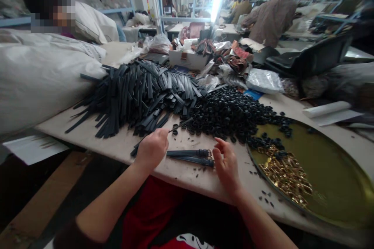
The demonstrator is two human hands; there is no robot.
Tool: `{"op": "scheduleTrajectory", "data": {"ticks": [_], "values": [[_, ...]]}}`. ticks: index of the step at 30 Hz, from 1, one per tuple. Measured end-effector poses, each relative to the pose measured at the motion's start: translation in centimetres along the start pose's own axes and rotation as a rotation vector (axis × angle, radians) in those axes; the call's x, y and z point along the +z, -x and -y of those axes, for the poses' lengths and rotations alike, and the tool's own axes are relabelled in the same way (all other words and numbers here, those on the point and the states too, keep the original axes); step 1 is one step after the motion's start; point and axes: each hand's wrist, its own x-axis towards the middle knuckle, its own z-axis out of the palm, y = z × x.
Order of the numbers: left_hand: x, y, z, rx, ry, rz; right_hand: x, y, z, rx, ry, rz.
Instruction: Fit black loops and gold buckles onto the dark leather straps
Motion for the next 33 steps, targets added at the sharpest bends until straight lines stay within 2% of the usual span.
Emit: {"op": "scheduleTrajectory", "data": {"ticks": [2, 3, 5, 7, 9, 11, 13, 15, 18, 20, 28, 33], "values": [[-0.9, 2.2, -1.7, 0.256, 0.101, -0.033, -0.6, 0.4, 1.3, 0.116, -0.232, 0.070], [-1.2, 3.2, -2.7, 0.328, 0.157, -0.029, -0.8, 0.7, 2.0, 0.167, -0.326, 0.127], [-1.8, 4.8, -4.6, 0.321, 0.312, 0.016, -1.1, 1.5, 2.9, 0.210, -0.408, 0.216], [-2.1, 5.7, -6.4, 0.195, 0.571, 0.157, -1.3, 2.1, 3.1, 0.190, -0.394, 0.275], [-2.5, 6.0, -7.8, 0.022, 0.901, 0.404, -1.8, 2.0, 2.4, 0.130, -0.295, 0.325], [-2.8, 5.9, -8.9, -0.190, 1.216, 0.609, -3.0, 0.8, 1.2, 0.052, -0.010, 0.324], [-3.3, 5.7, -9.6, -0.399, 1.459, 0.674, -4.5, -1.3, -0.4, -0.012, 0.477, 0.195], [-3.8, 5.5, -10.1, -0.531, 1.611, 0.659, -5.8, -3.6, -1.9, 0.005, 0.620, 0.126], [-4.3, 5.4, -10.5, -0.617, 1.677, 0.663, -6.4, -5.9, -3.4, 0.017, 0.745, 0.143], [-4.3, 5.5, -10.4, -0.650, 1.679, 0.666, -6.0, -6.2, -3.8, 0.001, 0.798, 0.180], [-2.8, 5.1, -9.8, -0.716, 1.694, 0.703, -4.7, -3.9, -3.2, -0.127, 0.781, 0.356], [-1.6, 4.8, -9.7, -0.677, 1.639, 0.719, -4.8, -3.7, -3.9, -0.094, 0.692, 0.370]]}}
